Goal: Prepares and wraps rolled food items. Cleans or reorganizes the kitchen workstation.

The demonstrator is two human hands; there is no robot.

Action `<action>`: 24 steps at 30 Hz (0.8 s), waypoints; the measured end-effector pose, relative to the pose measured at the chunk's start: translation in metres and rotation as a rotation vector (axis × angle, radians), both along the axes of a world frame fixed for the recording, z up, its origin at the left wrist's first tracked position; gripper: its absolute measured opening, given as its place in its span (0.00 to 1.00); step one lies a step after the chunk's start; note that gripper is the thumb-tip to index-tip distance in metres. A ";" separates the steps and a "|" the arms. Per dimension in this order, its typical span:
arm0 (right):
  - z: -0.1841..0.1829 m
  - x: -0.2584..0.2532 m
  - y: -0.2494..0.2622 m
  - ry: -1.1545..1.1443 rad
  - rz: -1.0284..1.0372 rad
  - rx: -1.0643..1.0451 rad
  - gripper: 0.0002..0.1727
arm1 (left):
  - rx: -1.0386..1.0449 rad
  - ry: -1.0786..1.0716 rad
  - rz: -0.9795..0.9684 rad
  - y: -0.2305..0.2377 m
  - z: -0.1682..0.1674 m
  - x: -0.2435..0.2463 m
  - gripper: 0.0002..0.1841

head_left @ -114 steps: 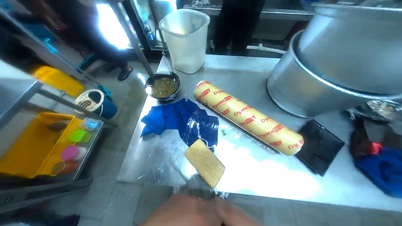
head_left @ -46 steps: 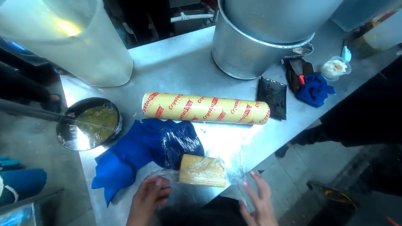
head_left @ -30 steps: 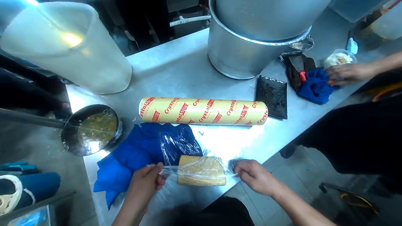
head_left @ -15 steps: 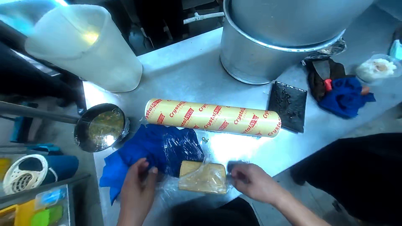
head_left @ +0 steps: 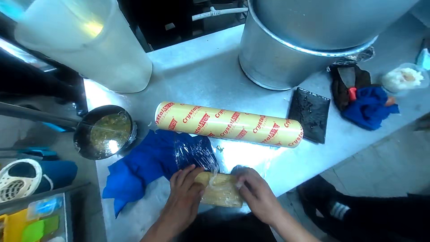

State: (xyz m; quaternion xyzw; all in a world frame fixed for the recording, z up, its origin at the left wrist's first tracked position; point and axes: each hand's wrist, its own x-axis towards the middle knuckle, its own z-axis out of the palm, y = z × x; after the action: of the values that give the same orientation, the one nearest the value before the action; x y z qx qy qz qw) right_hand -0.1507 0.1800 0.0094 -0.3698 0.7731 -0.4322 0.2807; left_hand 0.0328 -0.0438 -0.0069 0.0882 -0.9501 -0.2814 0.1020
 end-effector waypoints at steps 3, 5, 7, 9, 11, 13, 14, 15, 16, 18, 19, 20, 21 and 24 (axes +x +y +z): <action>0.003 -0.007 0.001 -0.235 -0.187 0.056 0.10 | 0.121 0.094 0.209 -0.001 0.001 -0.001 0.19; 0.004 -0.011 0.001 -0.359 -0.304 0.144 0.10 | 0.164 0.109 0.379 -0.002 0.002 -0.003 0.20; 0.001 -0.016 0.000 -0.393 -0.431 0.229 0.11 | 0.142 0.077 0.482 -0.006 0.002 -0.009 0.17; -0.006 -0.020 -0.002 -0.325 -0.574 0.319 0.11 | 0.043 0.005 0.522 -0.013 0.002 -0.018 0.17; -0.006 -0.026 -0.007 -0.261 -0.661 0.407 0.07 | -0.085 -0.071 0.511 -0.019 -0.001 -0.026 0.18; -0.005 -0.029 -0.014 -0.271 -0.684 0.456 0.07 | -0.125 -0.102 0.516 -0.022 -0.002 -0.032 0.17; -0.004 -0.032 -0.017 -0.311 -0.703 0.450 0.06 | -0.068 -0.112 0.538 -0.024 0.001 -0.035 0.16; 0.000 -0.033 -0.020 -0.386 -0.738 0.416 0.06 | 0.074 -0.125 0.578 -0.027 0.007 -0.036 0.14; 0.005 -0.034 -0.022 -0.483 -0.794 0.353 0.05 | 0.308 -0.122 0.639 -0.031 0.016 -0.036 0.12; 0.018 -0.031 -0.019 -0.593 -0.894 0.205 0.07 | 0.698 0.038 0.748 -0.038 0.033 -0.031 0.10; 0.023 -0.023 -0.013 -0.503 -0.868 0.152 0.08 | 0.686 0.129 0.715 -0.038 0.042 -0.023 0.11; 0.026 -0.010 -0.005 -0.303 -0.778 0.117 0.11 | 0.567 0.188 0.613 -0.035 0.051 -0.013 0.12; 0.029 0.004 0.004 -0.066 -0.632 0.081 0.15 | 0.420 0.209 0.462 -0.029 0.056 -0.002 0.13; 0.023 0.032 0.016 0.320 -0.054 -0.036 0.21 | 0.039 0.064 -0.124 -0.002 0.039 0.015 0.16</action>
State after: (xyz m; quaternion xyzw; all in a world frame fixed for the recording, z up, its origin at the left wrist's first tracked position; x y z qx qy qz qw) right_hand -0.1188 0.1962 0.0327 -0.4177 0.8098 -0.3890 0.1357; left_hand 0.0479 -0.0455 0.0323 0.0220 -0.9442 -0.3086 0.1130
